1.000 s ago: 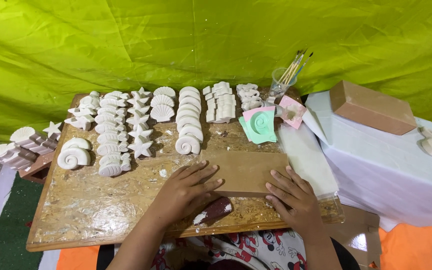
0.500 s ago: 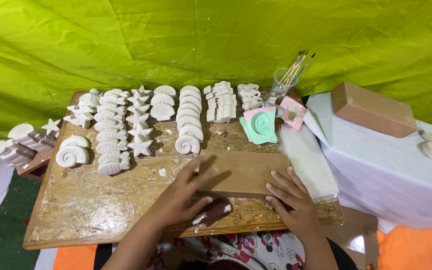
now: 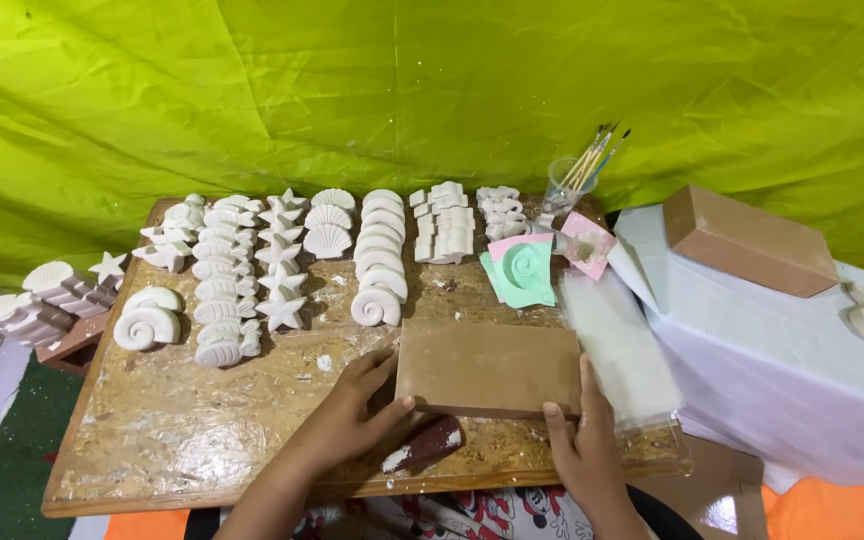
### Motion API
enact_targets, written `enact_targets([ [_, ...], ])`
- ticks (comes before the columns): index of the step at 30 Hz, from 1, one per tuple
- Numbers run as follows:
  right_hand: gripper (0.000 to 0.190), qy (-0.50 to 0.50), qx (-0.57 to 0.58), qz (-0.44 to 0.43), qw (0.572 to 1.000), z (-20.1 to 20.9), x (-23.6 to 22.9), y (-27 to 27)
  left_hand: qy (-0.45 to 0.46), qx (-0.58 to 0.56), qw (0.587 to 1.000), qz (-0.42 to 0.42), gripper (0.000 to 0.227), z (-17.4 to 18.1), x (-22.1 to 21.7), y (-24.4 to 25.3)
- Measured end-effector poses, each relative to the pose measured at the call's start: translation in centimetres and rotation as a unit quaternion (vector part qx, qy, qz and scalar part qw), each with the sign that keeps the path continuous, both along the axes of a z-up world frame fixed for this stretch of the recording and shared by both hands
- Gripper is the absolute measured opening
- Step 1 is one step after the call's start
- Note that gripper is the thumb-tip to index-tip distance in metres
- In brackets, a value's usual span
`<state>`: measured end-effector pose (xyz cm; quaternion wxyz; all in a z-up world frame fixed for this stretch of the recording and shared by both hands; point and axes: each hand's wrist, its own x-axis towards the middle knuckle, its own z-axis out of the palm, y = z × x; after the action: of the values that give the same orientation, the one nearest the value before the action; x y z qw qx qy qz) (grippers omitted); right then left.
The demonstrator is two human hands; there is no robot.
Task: The person packs small white clay figurines into a cardboard box and then folds a new cardboard box into shape.
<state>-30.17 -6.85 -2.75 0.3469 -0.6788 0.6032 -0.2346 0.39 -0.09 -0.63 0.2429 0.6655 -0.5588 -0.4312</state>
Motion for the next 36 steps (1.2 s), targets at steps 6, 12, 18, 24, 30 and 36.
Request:
enact_targets([
  [6, 0.088, -0.127, 0.007, -0.019, 0.992, 0.7, -0.1, 0.2, 0.041, -0.008, 0.999, -0.019, 0.080, 0.2, 0.4, 0.0],
  [12, 0.097, -0.375, 0.050, -0.156, 0.912, 3.4, 1.2, 0.1, 0.165, -0.092, 0.981, 0.041, 0.072, -0.8, 0.2, -0.5],
  [18, 0.054, -0.606, 0.011, -0.175, 0.776, -0.9, -3.2, -2.2, 0.392, -0.120, 0.904, 0.123, 0.068, -0.6, -4.6, -3.2],
  [24, 0.052, -0.615, -0.039, -0.164, 0.770, 0.0, -11.6, -4.0, 0.340, -0.042, 0.938, 0.052, 0.074, 5.2, -10.4, -8.1],
  [30, 0.051, -0.547, -0.152, -0.276, 0.776, 0.8, -18.9, -4.5, 0.148, 0.077, 0.984, -0.061, 0.071, 13.7, -16.6, -15.7],
  [36, 0.033, -0.499, -0.195, -0.344, 0.771, 1.1, -22.0, -4.1, 0.138, 0.088, 0.986, -0.027, 0.081, 9.3, -23.2, -29.3],
])
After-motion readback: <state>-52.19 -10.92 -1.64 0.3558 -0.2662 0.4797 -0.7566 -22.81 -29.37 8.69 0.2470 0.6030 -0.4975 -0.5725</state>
